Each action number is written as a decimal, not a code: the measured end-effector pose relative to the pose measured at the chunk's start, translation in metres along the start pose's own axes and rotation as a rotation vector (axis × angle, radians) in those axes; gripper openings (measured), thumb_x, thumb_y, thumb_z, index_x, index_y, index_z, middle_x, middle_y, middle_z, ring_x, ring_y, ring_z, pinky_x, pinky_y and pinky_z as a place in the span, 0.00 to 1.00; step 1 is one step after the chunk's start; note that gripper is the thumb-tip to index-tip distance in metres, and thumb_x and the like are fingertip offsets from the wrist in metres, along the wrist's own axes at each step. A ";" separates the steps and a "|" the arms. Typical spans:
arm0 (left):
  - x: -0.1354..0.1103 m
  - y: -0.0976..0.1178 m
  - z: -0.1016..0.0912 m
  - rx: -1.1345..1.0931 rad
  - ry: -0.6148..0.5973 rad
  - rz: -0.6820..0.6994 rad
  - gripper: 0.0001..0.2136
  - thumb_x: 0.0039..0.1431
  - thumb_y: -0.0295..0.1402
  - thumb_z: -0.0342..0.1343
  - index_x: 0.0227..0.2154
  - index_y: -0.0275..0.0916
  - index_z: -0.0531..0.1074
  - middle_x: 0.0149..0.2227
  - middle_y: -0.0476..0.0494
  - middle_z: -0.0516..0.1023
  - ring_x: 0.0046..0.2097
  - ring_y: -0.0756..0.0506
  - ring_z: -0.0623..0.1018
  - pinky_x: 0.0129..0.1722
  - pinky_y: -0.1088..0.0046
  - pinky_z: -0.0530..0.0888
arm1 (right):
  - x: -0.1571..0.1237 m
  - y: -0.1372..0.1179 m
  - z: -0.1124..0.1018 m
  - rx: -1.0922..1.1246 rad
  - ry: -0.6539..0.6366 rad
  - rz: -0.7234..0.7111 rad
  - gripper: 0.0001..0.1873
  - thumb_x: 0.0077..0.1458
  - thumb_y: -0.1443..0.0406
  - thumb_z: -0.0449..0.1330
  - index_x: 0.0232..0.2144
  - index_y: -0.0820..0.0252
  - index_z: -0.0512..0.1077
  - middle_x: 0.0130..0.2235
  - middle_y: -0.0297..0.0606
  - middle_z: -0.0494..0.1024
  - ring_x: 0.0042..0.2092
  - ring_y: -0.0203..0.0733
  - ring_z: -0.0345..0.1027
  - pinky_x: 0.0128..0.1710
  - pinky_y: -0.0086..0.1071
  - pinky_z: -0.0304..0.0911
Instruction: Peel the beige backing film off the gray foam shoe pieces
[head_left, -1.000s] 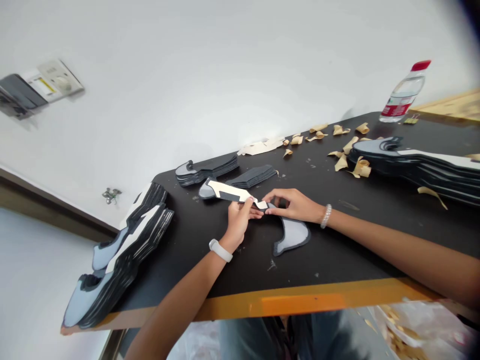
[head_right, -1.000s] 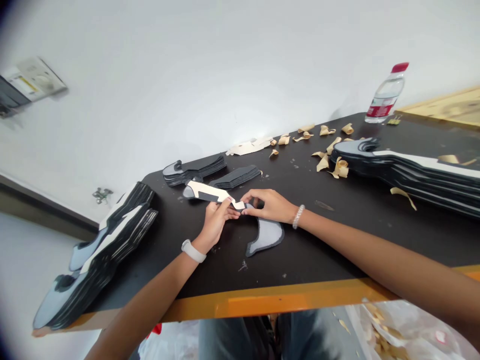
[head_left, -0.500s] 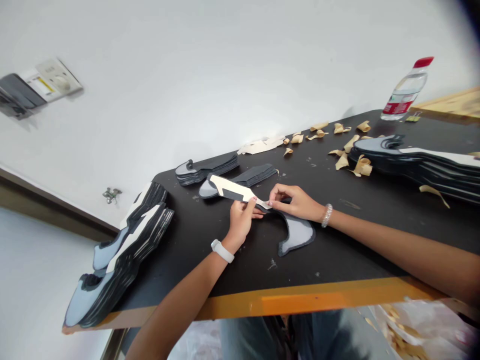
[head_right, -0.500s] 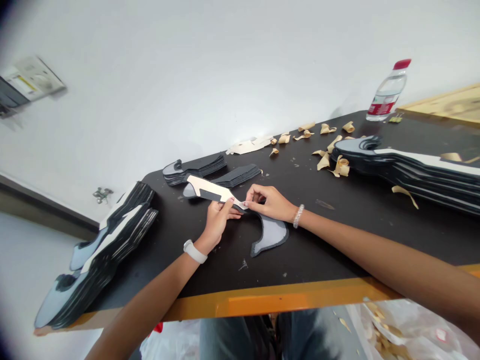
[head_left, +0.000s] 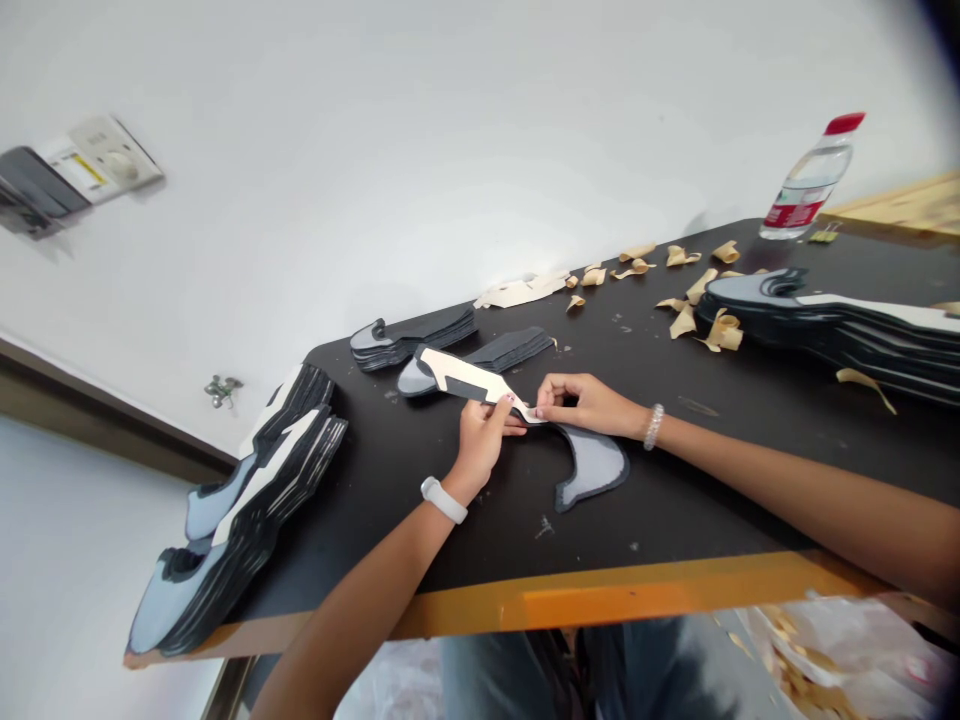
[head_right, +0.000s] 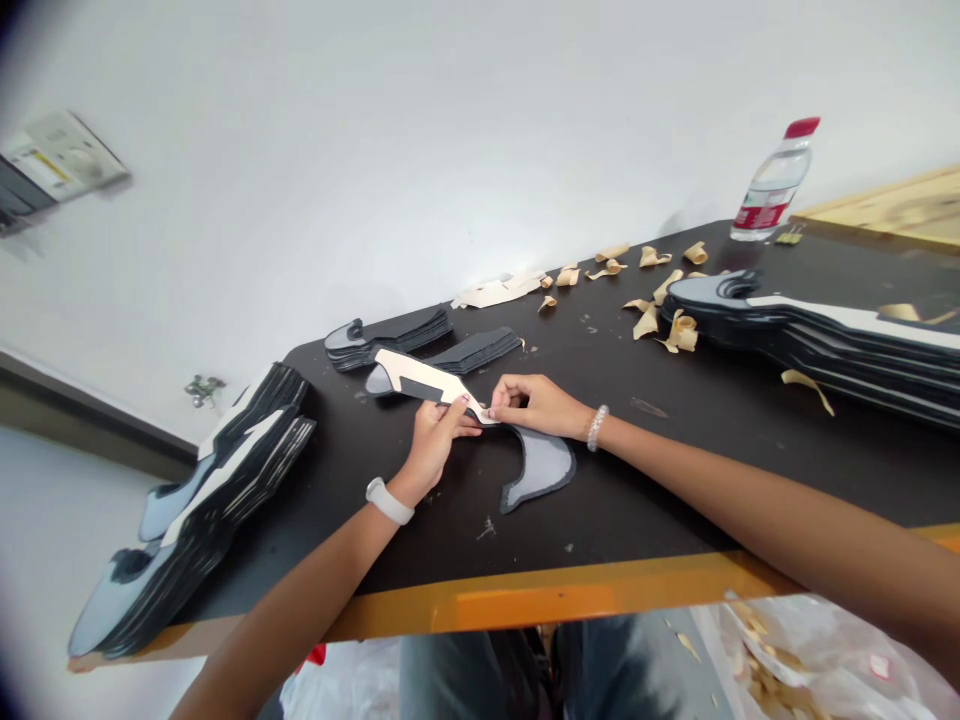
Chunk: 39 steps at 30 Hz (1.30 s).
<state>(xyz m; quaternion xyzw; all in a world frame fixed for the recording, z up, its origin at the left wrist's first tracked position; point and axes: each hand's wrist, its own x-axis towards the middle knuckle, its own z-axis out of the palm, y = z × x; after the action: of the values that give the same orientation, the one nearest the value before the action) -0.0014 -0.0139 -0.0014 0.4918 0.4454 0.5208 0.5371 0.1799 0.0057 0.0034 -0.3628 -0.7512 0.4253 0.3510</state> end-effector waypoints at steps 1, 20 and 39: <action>0.000 0.001 0.000 -0.001 -0.010 -0.006 0.14 0.50 0.37 0.60 0.33 0.32 0.66 0.29 0.43 0.76 0.26 0.49 0.77 0.26 0.73 0.77 | 0.000 0.000 0.000 -0.006 -0.002 -0.007 0.17 0.48 0.54 0.61 0.27 0.62 0.67 0.27 0.34 0.70 0.29 0.34 0.62 0.31 0.29 0.58; 0.000 0.003 -0.001 -0.008 -0.037 -0.049 0.12 0.48 0.33 0.61 0.32 0.31 0.67 0.28 0.43 0.76 0.27 0.49 0.76 0.28 0.73 0.76 | 0.000 0.003 -0.004 -0.029 -0.069 -0.009 0.17 0.49 0.53 0.60 0.28 0.63 0.68 0.28 0.35 0.72 0.30 0.35 0.63 0.33 0.30 0.59; 0.000 0.004 0.001 0.014 -0.038 -0.059 0.11 0.47 0.33 0.61 0.30 0.32 0.67 0.25 0.45 0.75 0.25 0.50 0.76 0.23 0.78 0.73 | -0.003 -0.006 -0.001 -0.168 -0.052 -0.043 0.17 0.49 0.52 0.60 0.26 0.60 0.65 0.22 0.30 0.69 0.24 0.31 0.59 0.26 0.26 0.55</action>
<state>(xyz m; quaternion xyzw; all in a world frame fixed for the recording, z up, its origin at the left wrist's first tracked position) -0.0013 -0.0141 0.0023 0.4919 0.4530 0.4922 0.5573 0.1807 0.0013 0.0086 -0.3636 -0.8006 0.3626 0.3087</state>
